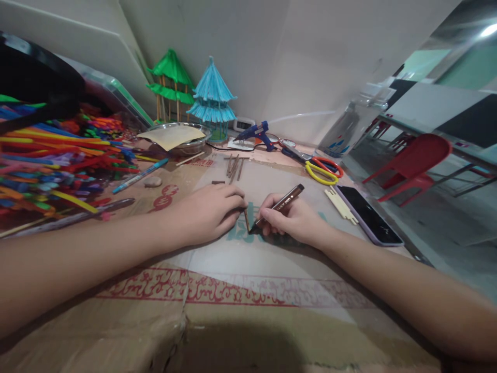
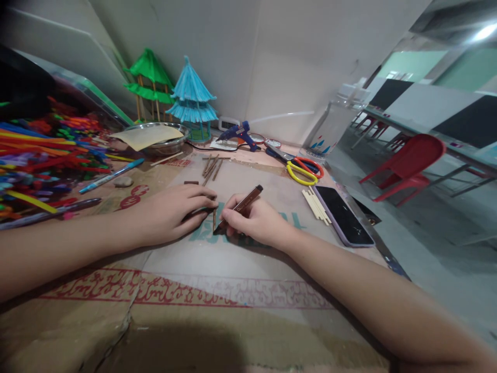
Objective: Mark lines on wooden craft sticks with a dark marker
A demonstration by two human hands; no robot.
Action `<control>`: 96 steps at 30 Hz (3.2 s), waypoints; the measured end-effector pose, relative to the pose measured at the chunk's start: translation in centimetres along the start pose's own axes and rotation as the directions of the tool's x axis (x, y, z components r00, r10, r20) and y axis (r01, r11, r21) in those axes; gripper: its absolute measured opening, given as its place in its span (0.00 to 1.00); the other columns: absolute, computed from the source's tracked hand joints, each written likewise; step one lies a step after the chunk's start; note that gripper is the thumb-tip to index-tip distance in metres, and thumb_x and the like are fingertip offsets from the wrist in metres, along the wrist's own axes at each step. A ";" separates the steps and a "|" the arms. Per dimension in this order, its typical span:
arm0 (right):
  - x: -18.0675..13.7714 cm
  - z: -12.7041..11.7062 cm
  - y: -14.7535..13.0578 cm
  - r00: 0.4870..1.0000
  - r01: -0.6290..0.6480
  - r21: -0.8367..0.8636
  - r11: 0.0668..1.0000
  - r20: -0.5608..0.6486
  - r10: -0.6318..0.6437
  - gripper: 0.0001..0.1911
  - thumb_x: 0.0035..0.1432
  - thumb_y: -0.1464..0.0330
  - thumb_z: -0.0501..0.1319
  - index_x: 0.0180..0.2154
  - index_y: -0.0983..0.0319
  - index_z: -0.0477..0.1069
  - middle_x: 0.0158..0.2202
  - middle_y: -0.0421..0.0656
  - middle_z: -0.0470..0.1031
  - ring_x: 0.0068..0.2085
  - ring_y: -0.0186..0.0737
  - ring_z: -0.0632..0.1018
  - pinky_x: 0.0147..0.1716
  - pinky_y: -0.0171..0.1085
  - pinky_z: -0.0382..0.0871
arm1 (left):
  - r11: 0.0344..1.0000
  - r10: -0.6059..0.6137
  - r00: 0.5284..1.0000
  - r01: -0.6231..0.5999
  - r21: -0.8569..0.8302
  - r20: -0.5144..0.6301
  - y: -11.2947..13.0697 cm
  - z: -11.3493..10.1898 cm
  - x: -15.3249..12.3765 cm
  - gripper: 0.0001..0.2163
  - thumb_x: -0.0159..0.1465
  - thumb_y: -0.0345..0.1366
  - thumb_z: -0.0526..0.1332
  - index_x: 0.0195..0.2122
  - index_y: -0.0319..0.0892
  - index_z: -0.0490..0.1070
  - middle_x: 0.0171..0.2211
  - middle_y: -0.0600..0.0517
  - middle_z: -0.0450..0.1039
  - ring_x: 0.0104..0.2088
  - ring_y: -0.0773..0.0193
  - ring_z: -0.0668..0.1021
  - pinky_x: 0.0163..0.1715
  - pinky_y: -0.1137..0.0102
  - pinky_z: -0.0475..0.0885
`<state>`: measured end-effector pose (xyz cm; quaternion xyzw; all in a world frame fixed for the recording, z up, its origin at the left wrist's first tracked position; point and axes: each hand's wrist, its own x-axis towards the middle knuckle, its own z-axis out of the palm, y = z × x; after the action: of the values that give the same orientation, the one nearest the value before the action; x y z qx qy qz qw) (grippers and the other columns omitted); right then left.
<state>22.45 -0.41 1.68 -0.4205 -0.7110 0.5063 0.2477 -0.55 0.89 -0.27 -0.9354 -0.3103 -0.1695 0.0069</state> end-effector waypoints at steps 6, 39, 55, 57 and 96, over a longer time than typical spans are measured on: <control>0.1 0.2 -0.2 0.996 -0.005 0.014 1.000 -0.084 0.006 0.10 0.59 0.62 0.62 0.32 0.62 0.69 0.21 0.38 0.74 0.18 0.28 0.67 0.15 0.27 0.61 | 1.000 -0.002 1.000 0.002 0.003 0.004 0.0 -0.1 0.0 0.12 0.69 0.34 0.52 0.49 0.41 0.73 0.52 0.44 0.73 0.51 0.53 0.76 0.51 0.57 0.72; 0.2 0.2 0.2 0.998 0.021 0.027 0.999 -0.065 -0.019 0.14 0.62 0.58 0.61 0.36 0.63 0.69 0.24 0.39 0.75 0.19 0.27 0.67 0.15 0.28 0.60 | 0.999 -0.024 0.999 0.023 0.043 0.034 0.2 -0.4 0.1 0.12 0.69 0.35 0.52 0.46 0.40 0.74 0.49 0.43 0.74 0.50 0.52 0.76 0.50 0.57 0.73; 0.1 0.1 0.0 0.999 0.023 0.034 0.999 -0.039 -0.021 0.13 0.61 0.59 0.62 0.34 0.63 0.69 0.23 0.40 0.76 0.20 0.28 0.69 0.17 0.28 0.61 | 0.999 -0.034 0.999 0.033 0.025 0.034 0.1 -0.3 0.1 0.12 0.69 0.35 0.52 0.46 0.40 0.74 0.48 0.43 0.74 0.49 0.52 0.77 0.49 0.57 0.73; 0.1 0.2 0.0 0.999 0.028 0.037 0.999 -0.041 -0.026 0.13 0.61 0.59 0.62 0.35 0.63 0.69 0.23 0.40 0.76 0.20 0.28 0.68 0.16 0.28 0.61 | 0.999 -0.034 0.999 0.033 0.026 0.034 0.1 -0.3 0.1 0.12 0.69 0.35 0.52 0.46 0.40 0.74 0.48 0.43 0.74 0.49 0.53 0.77 0.49 0.58 0.73; 0.4 0.0 0.8 0.991 0.056 0.077 0.995 -0.126 -0.046 0.12 0.63 0.61 0.60 0.42 0.63 0.71 0.28 0.41 0.76 0.20 0.28 0.68 0.15 0.28 0.61 | 0.997 -0.067 0.996 0.065 0.037 0.066 0.2 -0.4 0.2 0.12 0.69 0.35 0.51 0.45 0.40 0.73 0.47 0.44 0.73 0.49 0.52 0.76 0.50 0.56 0.72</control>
<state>22.51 0.05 0.88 -0.4225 -0.6839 0.5007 0.3209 -0.39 0.78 0.17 -0.9295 -0.3440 -0.1327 0.0072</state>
